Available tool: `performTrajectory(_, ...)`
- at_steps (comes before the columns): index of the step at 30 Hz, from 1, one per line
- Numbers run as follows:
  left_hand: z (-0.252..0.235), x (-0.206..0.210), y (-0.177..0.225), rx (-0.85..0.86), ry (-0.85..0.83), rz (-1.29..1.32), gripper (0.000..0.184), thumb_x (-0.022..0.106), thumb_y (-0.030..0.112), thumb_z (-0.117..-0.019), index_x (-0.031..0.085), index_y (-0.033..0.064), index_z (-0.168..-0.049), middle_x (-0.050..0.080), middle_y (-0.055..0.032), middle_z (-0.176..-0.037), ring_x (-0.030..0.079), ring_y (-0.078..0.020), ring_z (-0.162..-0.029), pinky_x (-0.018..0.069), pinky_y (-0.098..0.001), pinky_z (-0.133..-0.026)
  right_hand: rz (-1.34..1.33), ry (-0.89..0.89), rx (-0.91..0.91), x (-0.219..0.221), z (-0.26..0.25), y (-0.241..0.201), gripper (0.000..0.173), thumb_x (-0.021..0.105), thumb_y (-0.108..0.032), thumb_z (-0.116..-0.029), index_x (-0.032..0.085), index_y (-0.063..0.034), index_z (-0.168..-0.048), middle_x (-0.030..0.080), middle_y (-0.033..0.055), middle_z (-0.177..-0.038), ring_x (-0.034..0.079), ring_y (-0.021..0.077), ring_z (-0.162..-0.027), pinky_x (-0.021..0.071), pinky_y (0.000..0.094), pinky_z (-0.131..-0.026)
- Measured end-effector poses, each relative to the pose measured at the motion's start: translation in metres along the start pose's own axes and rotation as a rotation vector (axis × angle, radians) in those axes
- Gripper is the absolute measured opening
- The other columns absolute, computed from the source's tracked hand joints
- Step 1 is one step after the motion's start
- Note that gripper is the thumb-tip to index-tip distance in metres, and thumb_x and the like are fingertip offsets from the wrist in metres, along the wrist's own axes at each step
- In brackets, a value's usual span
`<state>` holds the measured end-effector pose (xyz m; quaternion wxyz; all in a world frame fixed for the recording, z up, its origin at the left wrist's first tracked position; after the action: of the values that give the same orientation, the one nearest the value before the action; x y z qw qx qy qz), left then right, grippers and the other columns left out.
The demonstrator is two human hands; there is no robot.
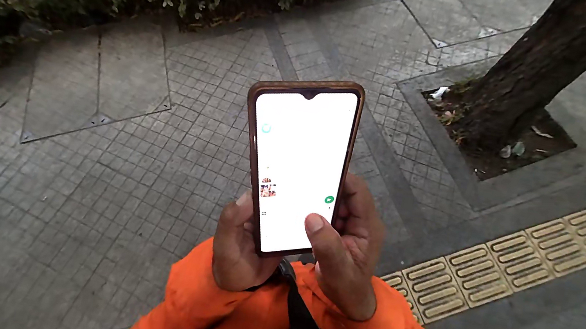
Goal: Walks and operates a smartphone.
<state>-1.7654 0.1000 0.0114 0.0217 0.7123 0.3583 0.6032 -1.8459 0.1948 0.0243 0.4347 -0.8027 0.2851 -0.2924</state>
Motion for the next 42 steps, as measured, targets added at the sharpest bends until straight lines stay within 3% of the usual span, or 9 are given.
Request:
performTrajectory(10,0.002,0.003,-0.001,0.015,-0.002,0.007,0.037,0.055,0.037,-0.1033,0.071,0.0101,-0.123,0.075,-0.0087,-0.113,0.072,-0.0167,-0.108,0.0582,-0.038,-0.096,0.069,0.053,-0.022,0.006,0.001,-0.004,0.042,0.067,-0.008,-0.0898,0.055,-0.0056,-0.13,0.071,-0.0035,-0.097,0.069,0.0019,-0.081,0.0614,0.0204,-0.071)
performTrajectory(16,0.004,-0.002,0.002,-0.03,0.002,0.039,0.039,0.056,0.039,-0.1019,0.071,0.0099,-0.125,0.075,-0.0108,-0.116,0.071,-0.0194,-0.11,0.0572,-0.0414,-0.098,0.041,-0.005,-0.006,-0.003,0.003,-0.001,0.037,0.059,-0.023,-0.1005,0.056,-0.0064,-0.133,0.07,-0.0025,-0.097,0.067,0.0015,-0.08,0.0589,0.0203,-0.07)
performTrajectory(21,0.004,-0.002,0.003,-0.014,0.022,-0.012,0.041,0.055,0.04,-0.1022,0.07,0.0103,-0.126,0.075,-0.0107,-0.116,0.072,-0.0202,-0.111,0.0577,-0.0438,-0.098,0.043,0.01,-0.04,-0.011,0.001,0.002,0.032,0.05,-0.022,-0.1048,0.062,-0.0044,-0.129,0.069,-0.0015,-0.095,0.066,0.0035,-0.081,0.0588,0.0243,-0.076)
performTrajectory(33,0.0,-0.003,-0.002,-0.022,0.039,-0.025,0.042,0.058,0.041,-0.1008,0.07,0.0105,-0.126,0.075,-0.0121,-0.117,0.072,-0.0226,-0.111,0.0576,-0.0462,-0.099,0.073,0.065,-0.079,-0.015,-0.007,0.006,0.022,0.057,-0.017,-0.102,0.068,-0.0013,-0.112,0.066,-0.0014,-0.083,0.06,0.0007,-0.07,0.0542,0.019,-0.063)
performTrajectory(42,-0.004,-0.005,-0.002,-0.049,0.02,0.002,0.043,0.057,0.041,-0.1014,0.069,0.0096,-0.128,0.074,-0.0127,-0.12,0.071,-0.023,-0.114,0.0569,-0.046,-0.1,0.045,0.048,-0.037,-0.019,-0.007,0.01,0.03,0.05,-0.023,-0.1056,0.068,-0.0008,-0.114,0.07,0.0008,-0.09,0.065,0.0033,-0.077,0.0588,0.0238,-0.072)
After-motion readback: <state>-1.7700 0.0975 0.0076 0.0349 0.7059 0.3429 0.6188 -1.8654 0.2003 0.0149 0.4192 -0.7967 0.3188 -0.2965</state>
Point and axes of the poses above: each hand's wrist, its own z-axis away from the middle knuckle, its own x-axis out of the palm, y = z × x, the point moved 1 cm from there along -z, towards the middle knuckle
